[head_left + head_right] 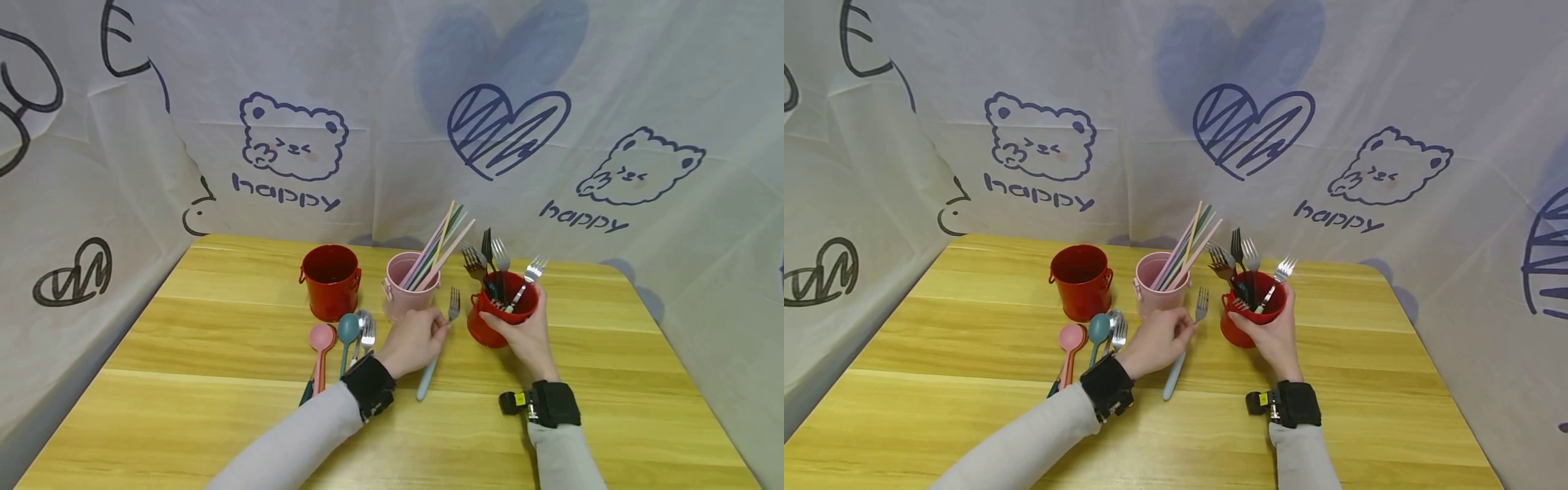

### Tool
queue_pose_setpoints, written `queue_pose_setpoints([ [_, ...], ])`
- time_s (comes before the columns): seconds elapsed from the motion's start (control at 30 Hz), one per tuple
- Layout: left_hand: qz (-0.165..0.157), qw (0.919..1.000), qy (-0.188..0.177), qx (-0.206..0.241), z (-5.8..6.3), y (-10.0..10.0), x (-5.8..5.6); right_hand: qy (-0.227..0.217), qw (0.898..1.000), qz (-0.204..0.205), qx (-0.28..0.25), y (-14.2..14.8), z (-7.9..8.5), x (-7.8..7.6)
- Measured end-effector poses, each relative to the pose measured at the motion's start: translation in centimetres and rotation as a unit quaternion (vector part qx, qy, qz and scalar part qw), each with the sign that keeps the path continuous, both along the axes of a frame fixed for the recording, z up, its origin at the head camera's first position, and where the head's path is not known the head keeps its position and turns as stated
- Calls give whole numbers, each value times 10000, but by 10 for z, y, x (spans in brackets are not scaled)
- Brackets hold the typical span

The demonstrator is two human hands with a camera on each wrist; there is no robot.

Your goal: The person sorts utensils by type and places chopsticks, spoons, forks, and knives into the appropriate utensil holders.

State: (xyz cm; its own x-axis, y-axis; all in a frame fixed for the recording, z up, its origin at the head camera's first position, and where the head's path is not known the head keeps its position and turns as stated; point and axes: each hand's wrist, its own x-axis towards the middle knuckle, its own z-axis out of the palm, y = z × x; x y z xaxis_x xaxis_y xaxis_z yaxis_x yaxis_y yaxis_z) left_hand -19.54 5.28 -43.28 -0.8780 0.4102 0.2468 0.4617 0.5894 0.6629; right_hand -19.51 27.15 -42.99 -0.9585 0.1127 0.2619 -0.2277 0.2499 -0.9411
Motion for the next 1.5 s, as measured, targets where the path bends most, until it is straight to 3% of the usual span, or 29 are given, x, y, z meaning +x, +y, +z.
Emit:
queue_pose_setpoints([
  [0.23, 94, 9990, 253, 368, 3, 1, -2, -38, 10000, -7, 52, 0, 0, 0],
  [0.5, 91, 9931, 846, 808, 13, 3, -5, 23, 10000, 34, 3, 1, -1, 0],
  [0.77, 64, 9852, 1122, 1298, 33, 5, -10, 39, 10000, 51, -32, 0, 0, -1],
  [1.07, 274, 9804, 1595, 1124, 59, 9, -14, 44, 9999, 71, -74, 0, 0, -1],
  [1.27, 193, 9780, 1648, 1262, 72, 10, -19, -29, 10000, 48, -37, 0, 0, 0],
  [1.5, 204, 9649, 1976, 1717, 82, 18, -26, -84, 10000, 37, -24, 0, 2, 0],
])
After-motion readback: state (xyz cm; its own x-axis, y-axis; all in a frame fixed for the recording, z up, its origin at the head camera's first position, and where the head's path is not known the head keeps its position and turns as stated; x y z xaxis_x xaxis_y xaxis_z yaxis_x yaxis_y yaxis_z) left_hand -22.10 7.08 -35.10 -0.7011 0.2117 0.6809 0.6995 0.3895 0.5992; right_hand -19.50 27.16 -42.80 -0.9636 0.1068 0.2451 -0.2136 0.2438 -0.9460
